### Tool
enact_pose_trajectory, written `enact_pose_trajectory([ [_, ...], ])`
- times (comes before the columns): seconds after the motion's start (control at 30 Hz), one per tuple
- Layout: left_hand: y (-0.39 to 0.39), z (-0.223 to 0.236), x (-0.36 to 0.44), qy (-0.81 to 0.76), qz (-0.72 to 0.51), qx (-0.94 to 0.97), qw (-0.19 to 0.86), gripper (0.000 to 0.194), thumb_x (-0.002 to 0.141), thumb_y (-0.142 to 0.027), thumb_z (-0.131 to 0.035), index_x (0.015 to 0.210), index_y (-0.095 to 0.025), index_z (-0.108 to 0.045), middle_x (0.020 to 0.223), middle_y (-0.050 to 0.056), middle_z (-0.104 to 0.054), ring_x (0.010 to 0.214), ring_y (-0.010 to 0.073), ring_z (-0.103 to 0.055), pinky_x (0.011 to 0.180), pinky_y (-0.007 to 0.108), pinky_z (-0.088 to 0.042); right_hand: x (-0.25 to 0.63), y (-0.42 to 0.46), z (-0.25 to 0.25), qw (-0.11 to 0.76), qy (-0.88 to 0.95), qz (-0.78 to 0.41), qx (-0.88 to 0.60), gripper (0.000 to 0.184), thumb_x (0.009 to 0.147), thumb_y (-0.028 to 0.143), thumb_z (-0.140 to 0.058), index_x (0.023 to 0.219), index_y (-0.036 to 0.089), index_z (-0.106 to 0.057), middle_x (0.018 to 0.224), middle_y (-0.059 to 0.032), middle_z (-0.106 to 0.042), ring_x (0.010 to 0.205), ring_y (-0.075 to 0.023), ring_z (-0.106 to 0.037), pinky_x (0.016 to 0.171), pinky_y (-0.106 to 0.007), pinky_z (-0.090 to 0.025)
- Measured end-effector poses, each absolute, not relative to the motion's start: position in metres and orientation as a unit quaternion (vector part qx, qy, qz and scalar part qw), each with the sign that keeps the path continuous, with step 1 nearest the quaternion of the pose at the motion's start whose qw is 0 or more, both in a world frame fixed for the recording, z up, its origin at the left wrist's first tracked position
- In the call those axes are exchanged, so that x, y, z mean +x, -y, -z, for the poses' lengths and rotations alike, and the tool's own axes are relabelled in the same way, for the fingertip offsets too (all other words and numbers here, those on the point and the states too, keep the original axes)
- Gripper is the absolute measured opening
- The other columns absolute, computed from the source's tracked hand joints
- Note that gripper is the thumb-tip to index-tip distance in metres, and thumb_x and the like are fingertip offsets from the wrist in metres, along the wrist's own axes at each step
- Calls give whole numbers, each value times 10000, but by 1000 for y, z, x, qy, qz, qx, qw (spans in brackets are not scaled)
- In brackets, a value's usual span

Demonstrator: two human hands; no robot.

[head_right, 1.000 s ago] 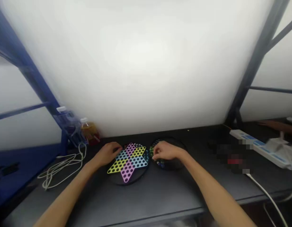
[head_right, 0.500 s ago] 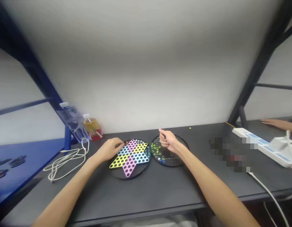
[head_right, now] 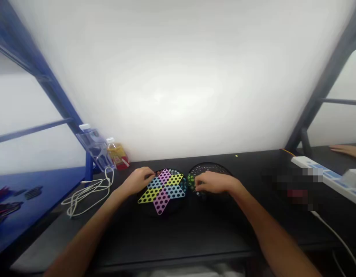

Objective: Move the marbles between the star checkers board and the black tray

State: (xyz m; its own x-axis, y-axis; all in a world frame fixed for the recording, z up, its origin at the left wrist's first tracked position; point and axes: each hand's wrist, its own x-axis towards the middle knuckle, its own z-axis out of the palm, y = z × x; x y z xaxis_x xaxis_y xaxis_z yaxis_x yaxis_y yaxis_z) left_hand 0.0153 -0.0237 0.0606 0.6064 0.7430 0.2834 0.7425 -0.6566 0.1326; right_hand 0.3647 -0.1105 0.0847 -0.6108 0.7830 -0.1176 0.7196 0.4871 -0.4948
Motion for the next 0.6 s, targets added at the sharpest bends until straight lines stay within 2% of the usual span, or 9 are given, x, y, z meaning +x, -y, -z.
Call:
enact_pose_trajectory([
  [0.17, 25, -61, 16, -411, -159, 898, 1, 269, 901, -301, -479, 892, -199, -729, 882, 61, -690, 840, 183, -617, 812, 270, -452, 363, 116, -86, 25, 857, -245, -453, 215, 863, 369, -559, 933, 192, -660, 885, -53, -688, 790, -196, -599, 665, -262, -376],
  [0.4, 25, -62, 17, -417, -156, 895, 2, 275, 903, -299, -474, 895, -192, -727, 893, 68, -690, 846, 185, -619, 806, 276, -454, 360, 114, -78, -11, 854, -243, -460, 156, 822, 322, -603, 900, 200, -663, 852, -48, -678, 805, -205, -599, 680, -269, -380],
  [0.5, 26, -62, 17, -415, -156, 897, -1, 279, 909, -293, -465, 891, -189, -722, 892, 68, -689, 850, 183, -616, 809, 275, -451, 358, 113, -75, -3, 857, -250, -450, 134, 805, 299, -619, 876, 194, -664, 835, -44, -670, 784, -194, -591, 661, -261, -379],
  [0.6, 26, -62, 15, -415, -157, 896, -7, 277, 912, -294, -462, 892, -191, -719, 878, 65, -686, 846, 182, -614, 811, 273, -450, 360, 109, -75, 63, 852, -289, -432, 135, 820, 307, -616, 838, 180, -654, 795, -32, -642, 721, -158, -561, 629, -248, -375],
])
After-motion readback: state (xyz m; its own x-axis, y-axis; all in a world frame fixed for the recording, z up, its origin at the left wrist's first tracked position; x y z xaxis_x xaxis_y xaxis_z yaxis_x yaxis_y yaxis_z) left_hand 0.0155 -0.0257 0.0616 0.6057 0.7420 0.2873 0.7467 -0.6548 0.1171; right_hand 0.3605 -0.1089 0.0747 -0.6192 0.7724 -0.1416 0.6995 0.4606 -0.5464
